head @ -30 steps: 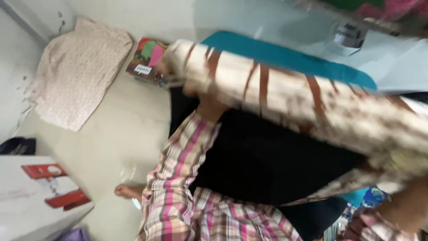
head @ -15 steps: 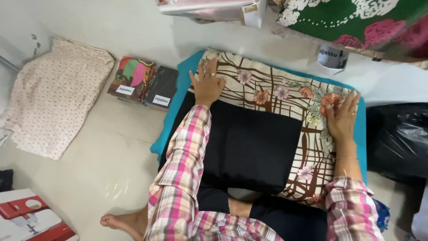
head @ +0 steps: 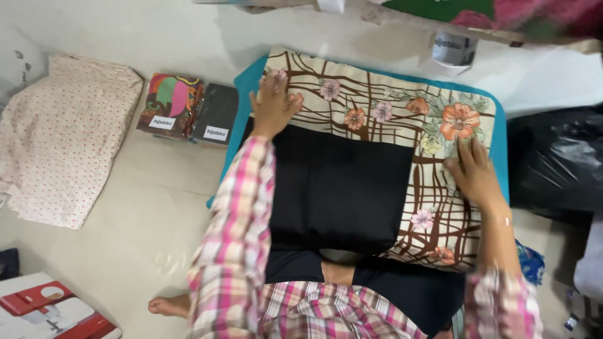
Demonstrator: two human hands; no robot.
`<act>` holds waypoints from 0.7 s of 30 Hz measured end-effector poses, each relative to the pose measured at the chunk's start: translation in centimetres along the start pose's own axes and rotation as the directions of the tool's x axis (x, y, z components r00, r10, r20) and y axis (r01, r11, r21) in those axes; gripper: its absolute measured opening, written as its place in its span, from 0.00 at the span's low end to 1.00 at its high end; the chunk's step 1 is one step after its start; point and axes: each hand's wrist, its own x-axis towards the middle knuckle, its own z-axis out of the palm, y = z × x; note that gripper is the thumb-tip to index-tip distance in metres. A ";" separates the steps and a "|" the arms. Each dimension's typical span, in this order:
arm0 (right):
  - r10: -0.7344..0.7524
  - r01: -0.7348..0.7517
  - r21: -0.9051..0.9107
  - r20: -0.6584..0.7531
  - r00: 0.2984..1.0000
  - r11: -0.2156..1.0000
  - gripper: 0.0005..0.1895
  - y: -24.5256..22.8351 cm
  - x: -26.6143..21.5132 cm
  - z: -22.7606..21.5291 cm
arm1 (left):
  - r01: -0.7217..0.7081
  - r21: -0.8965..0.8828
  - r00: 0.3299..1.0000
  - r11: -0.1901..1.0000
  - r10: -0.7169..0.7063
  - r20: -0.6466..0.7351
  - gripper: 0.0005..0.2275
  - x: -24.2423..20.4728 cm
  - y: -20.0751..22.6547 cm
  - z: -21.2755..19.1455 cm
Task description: The person unfolds a piece of fabric, cleans it using a lint roller, and then folds it.
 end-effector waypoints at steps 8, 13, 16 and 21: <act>0.191 -0.139 0.167 -0.361 0.913 0.976 0.23 -4.7 -19.7 -1.9 | -0.058 -0.193 0.949 0.980 -0.005 -0.314 0.17 -21.7 4.2 -15.0; 0.559 -0.331 0.474 -0.498 0.663 0.816 0.05 -4.8 -25.7 3.5 | 0.218 -0.415 0.859 0.883 -0.376 -0.348 0.11 -31.4 3.7 -12.1; 0.763 -0.206 0.870 -0.251 0.596 0.448 0.08 -5.6 -25.7 6.1 | 0.310 -0.630 0.786 0.712 -0.565 -0.252 0.17 -34.3 0.8 -7.2; 0.810 -0.187 0.941 -0.128 0.573 0.281 0.13 -6.3 -25.4 8.2 | 0.466 -0.630 0.692 0.622 -0.699 -0.178 0.19 -34.7 -0.4 -6.4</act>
